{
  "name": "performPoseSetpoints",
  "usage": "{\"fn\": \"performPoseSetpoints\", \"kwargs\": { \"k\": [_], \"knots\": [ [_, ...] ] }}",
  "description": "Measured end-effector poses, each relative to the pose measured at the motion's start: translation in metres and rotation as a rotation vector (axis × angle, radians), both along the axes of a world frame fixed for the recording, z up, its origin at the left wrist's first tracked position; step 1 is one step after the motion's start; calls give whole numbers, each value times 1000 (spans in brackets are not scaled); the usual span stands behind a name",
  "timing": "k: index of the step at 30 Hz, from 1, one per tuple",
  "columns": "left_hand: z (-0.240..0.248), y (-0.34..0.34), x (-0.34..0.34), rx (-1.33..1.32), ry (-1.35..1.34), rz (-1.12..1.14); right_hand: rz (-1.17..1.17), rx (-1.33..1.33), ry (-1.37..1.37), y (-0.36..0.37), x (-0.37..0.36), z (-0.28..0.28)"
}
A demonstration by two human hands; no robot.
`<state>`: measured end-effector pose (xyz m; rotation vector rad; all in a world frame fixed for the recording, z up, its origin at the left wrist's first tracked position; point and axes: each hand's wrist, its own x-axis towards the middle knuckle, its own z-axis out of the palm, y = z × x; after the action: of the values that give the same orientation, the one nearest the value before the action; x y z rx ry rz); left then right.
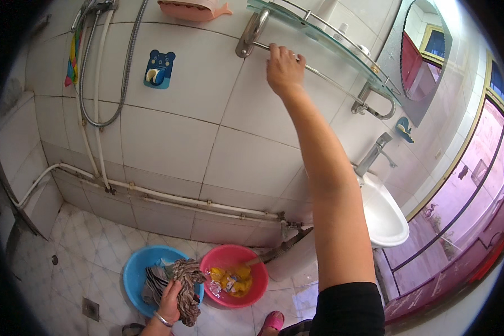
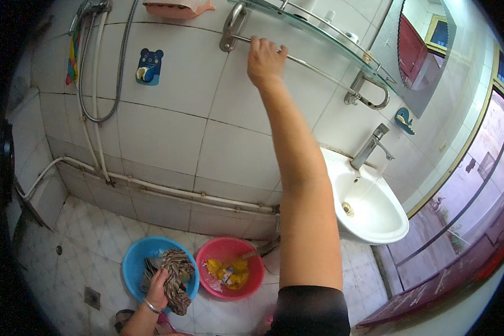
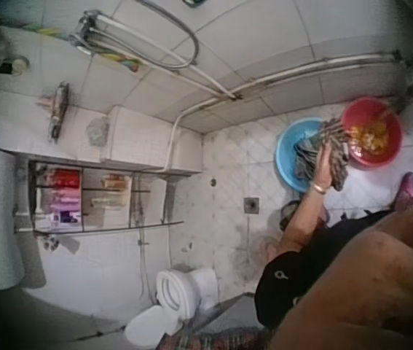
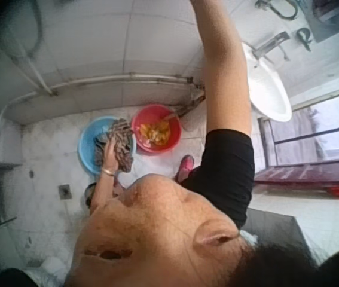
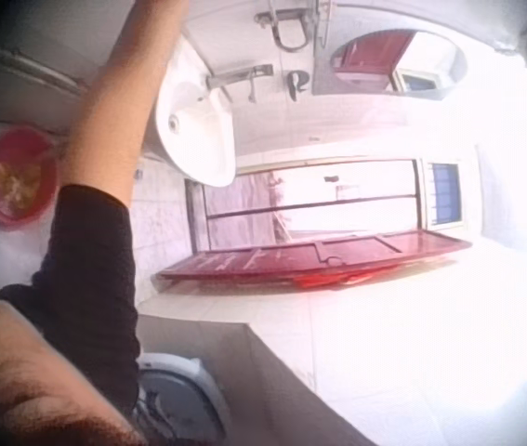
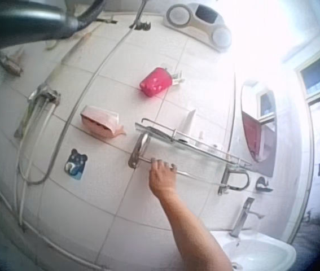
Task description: The person fills a pink basin with water from a sink, then transfers clothes from a blue basin into the pink basin. They hand-wash the clothes by scrubbing and rinsing them, then wring out excess water and hang one item on a wall-mounted rack.
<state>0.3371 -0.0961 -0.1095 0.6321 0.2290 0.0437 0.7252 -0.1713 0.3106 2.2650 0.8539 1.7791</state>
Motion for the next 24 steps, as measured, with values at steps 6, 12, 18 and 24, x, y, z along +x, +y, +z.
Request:
{"fn": "performPoseSetpoints", "kwargs": {
  "k": [6, 12, 18, 24],
  "knots": [
    [-16, -1, -1, 47, -1, 2, -108, 35, -18, -90, 17, -7],
    [-14, -5, -1, 54, -30, -5, -377, 68, 2, -142, -7, -5],
    [-13, -6, 0, 29, -36, -10, 1317, 783, 1177, -127, -50, -18],
    [-11, -8, -2, 18, -32, -19, 1770, 901, 1618, -127, -82, -53]
  ]
}}
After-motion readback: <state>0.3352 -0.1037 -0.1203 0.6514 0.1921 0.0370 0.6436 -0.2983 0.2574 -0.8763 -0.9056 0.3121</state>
